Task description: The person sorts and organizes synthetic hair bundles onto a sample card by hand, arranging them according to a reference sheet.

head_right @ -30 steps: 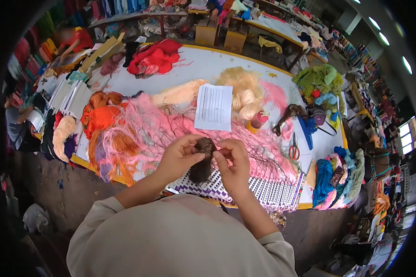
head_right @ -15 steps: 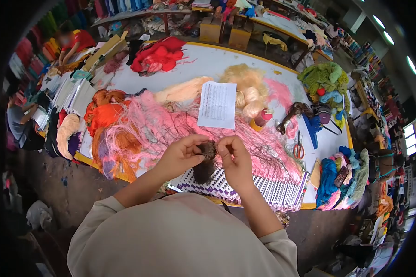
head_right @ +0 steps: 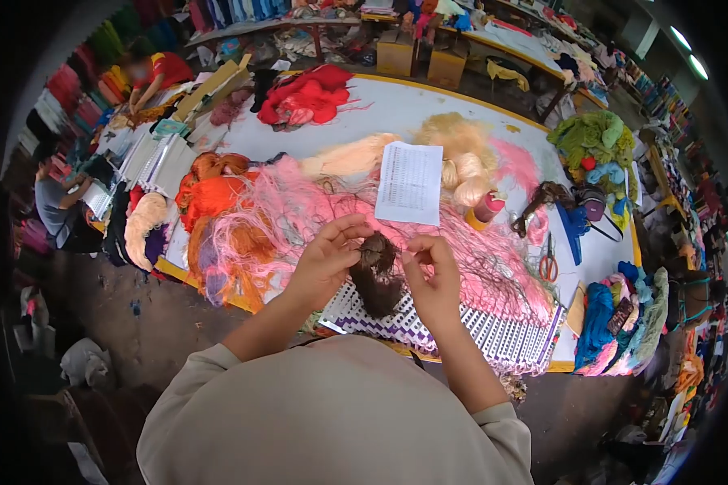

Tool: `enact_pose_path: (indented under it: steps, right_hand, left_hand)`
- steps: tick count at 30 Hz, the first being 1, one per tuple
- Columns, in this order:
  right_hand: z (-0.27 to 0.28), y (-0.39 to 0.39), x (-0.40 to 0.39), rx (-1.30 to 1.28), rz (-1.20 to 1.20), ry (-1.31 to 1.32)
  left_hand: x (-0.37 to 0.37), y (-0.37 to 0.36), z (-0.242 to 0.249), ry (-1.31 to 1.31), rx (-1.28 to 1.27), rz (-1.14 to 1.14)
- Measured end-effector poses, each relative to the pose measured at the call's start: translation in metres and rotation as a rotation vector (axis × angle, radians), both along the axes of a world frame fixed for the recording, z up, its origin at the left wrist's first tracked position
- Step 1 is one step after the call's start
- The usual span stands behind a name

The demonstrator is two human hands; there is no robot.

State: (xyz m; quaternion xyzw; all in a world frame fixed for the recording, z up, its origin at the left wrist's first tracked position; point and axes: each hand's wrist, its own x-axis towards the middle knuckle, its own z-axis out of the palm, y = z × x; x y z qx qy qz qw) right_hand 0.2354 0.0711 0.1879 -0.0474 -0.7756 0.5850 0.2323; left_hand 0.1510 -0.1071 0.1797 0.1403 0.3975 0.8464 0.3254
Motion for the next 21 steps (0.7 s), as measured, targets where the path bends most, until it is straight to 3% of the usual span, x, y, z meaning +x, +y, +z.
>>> enact_pose_path:
  steps: [1,3,4,8,10,13,17,20,21]
  right_hand:
    - [0.003,-0.007,0.005,-0.119,0.057,-0.04]
    - [0.015,-0.022,0.011,0.073,0.108,-0.039]
    - [0.011,-0.025,0.007,0.248,0.046,0.042]
    - [-0.007,-0.027,0.005,0.103,0.065,-0.043]
    - [0.002,-0.032,0.008,0.204,0.032,0.005]
    - [0.002,-0.031,0.01,0.439,0.11,0.082]
    - [0.008,-0.035,0.013,0.505,0.175,0.136]
    - [0.011,-0.033,0.011,0.45,0.215,0.116]
    - [0.013,-0.034,0.011,0.449,0.221,0.112]
  left_hand:
    - [0.002,0.0,-0.001,0.044,-0.032,0.03]
    - [0.006,0.005,-0.014,0.152,-0.046,0.067]
    - [0.01,0.003,-0.018,0.245,-0.203,0.118]
    - [0.023,-0.005,-0.001,0.248,-0.167,0.125]
    - [0.024,-0.016,0.004,0.793,-0.527,0.37]
    - [0.029,-0.03,0.019,0.827,-0.626,0.211]
    - [0.034,-0.038,0.011,0.828,-0.671,0.18]
    - [0.039,-0.042,0.014,0.755,-0.687,0.114]
    - [0.038,-0.041,0.008,0.537,-0.534,0.069]
